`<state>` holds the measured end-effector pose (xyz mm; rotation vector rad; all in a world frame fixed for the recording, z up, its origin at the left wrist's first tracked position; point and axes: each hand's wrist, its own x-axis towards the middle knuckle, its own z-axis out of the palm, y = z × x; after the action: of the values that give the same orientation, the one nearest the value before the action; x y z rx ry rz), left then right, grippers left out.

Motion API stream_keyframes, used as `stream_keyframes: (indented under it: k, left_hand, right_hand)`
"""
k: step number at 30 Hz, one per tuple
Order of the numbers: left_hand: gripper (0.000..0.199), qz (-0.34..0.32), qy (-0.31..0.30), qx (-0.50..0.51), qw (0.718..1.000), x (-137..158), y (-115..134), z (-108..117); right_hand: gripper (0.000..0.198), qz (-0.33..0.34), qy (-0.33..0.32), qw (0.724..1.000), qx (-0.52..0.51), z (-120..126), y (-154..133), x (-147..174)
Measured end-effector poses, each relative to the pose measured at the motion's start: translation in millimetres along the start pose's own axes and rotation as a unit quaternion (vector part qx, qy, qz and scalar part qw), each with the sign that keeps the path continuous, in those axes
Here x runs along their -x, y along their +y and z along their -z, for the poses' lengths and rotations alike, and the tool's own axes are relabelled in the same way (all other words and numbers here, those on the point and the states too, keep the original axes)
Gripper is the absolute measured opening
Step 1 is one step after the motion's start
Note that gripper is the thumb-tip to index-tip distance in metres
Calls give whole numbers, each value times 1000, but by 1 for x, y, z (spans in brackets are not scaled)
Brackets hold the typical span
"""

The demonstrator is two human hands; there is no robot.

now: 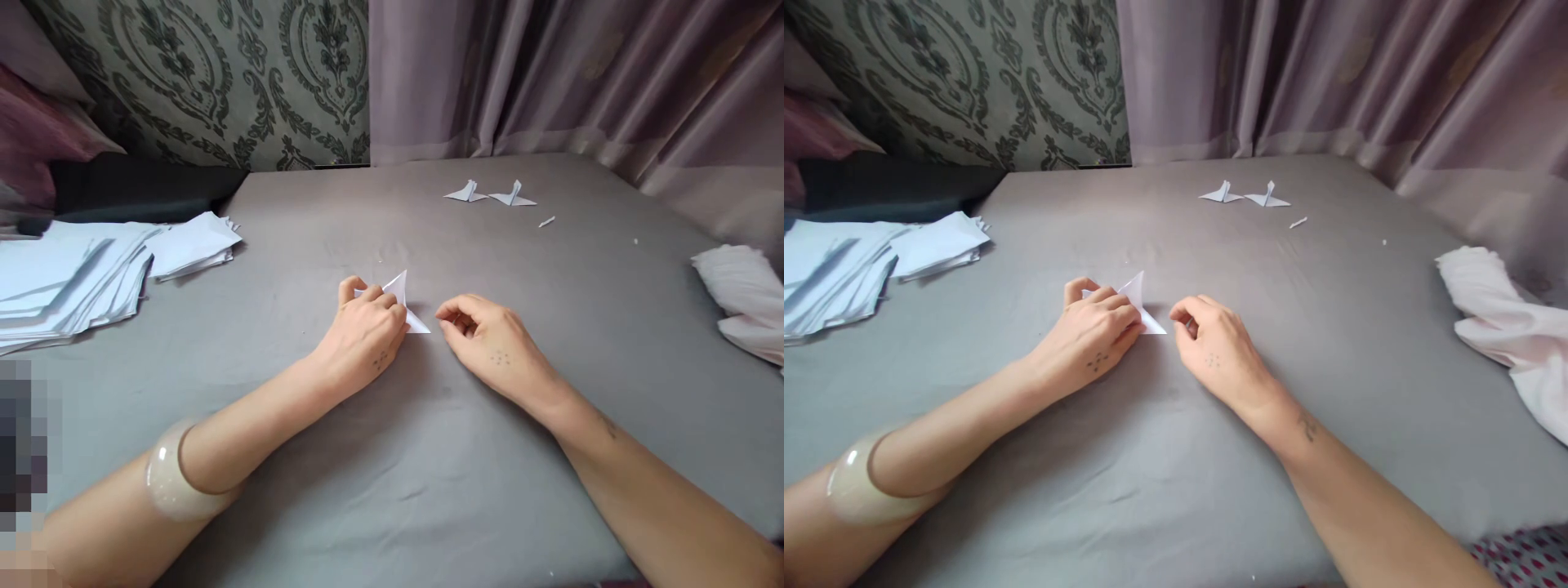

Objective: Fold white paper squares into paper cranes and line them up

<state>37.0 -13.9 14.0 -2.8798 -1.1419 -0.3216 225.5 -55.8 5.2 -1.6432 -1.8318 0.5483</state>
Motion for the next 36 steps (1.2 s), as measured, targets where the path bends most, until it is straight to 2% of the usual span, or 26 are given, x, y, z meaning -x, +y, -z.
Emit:
stream_keyframes:
  k: [3,6,14,18,22,30,36]
  left_hand:
    - [30,-2,-2,-3,1000,0,0,0]
    - [29,2,-8,-6,1000,0,1,0]
    - [15,12,25,16,999,12,-3,8]
    - [20,5,40,21,999,15,-6,13]
    - [23,11,27,26,999,12,-8,15]
    - [24,21,34,7,999,5,-9,2]
    - [23,19,33,-18,999,4,-7,-1]
  right_hand:
    - [23,97,4,995,10,-8,-9,7]
    - [29,136,-41,988,62,-13,-18,14]
    - [33,148,-78,972,167,-15,-25,23]
    - [35,150,-68,969,183,-18,-24,26]
    - [33,141,-67,968,197,-20,-26,27]
    - [24,120,-78,967,209,-21,-31,26]
    - [33,129,-66,966,214,-24,-30,26]
